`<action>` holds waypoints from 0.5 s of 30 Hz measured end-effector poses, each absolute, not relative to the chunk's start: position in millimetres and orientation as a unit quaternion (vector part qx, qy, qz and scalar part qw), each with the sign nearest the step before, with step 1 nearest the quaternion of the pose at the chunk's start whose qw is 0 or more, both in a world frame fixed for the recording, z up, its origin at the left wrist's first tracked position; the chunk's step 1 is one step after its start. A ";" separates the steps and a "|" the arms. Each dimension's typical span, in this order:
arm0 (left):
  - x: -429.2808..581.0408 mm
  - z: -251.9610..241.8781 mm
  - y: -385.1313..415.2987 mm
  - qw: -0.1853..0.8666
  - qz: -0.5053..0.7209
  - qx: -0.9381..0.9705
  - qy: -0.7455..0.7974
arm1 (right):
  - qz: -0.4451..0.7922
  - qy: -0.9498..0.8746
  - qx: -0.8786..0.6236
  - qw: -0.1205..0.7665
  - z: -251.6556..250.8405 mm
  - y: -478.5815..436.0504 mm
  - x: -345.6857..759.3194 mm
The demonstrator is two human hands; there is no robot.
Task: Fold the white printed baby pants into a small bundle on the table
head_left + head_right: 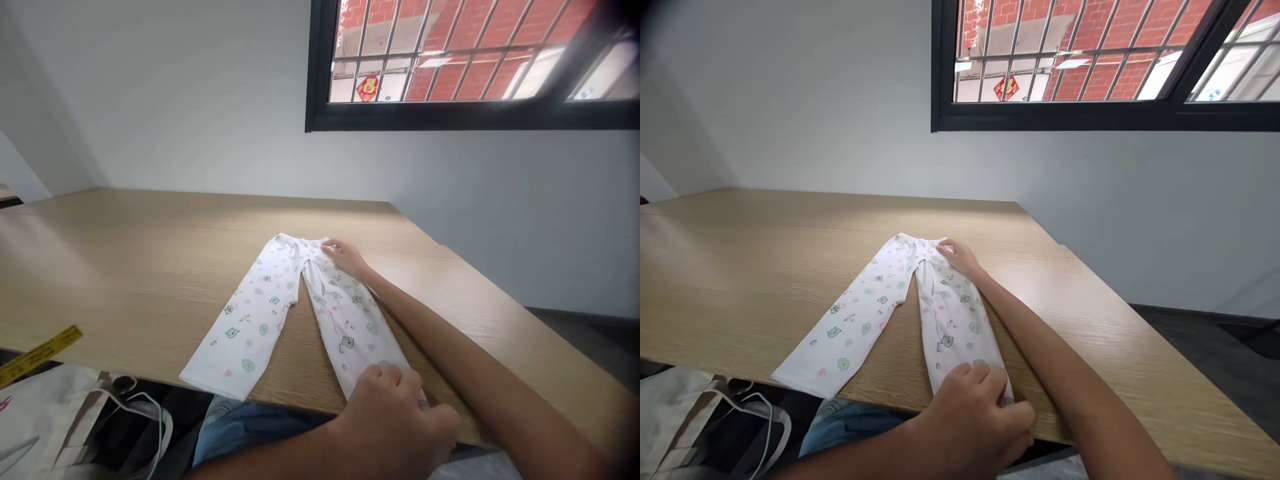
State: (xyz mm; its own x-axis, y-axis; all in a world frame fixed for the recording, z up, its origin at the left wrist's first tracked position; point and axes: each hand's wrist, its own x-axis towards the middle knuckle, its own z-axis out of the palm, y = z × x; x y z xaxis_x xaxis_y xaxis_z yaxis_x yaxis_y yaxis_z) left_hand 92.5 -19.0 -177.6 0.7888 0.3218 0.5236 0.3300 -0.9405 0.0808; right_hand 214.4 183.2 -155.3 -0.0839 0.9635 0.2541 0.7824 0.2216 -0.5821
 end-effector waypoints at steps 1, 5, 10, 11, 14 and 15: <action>95.4 -179.3 -19.0 0.006 -0.275 -0.945 -0.175 | 0.149 -0.707 -0.620 0.305 -154.8 184.9 216.1; 97.3 -184.8 -15.7 -0.046 -0.264 -0.944 -0.195 | 0.176 -0.669 -0.661 0.291 -148.0 192.8 224.0; 87.6 -175.2 -10.8 -0.165 -0.309 -0.906 -0.239 | 0.257 -0.618 -0.678 0.304 -133.3 196.3 229.4; 82.6 -169.8 -10.9 -0.191 -0.335 -0.888 -0.250 | 0.280 -0.611 -0.671 0.311 -130.0 195.8 229.0; 55.3 -148.8 -11.1 -0.253 -0.439 -0.812 -0.290 | 0.345 -0.604 -0.631 0.343 -118.2 194.3 221.6; 41.8 -142.1 -10.5 -0.265 -0.468 -0.783 -0.313 | 0.365 -0.604 -0.613 0.354 -113.8 194.5 216.3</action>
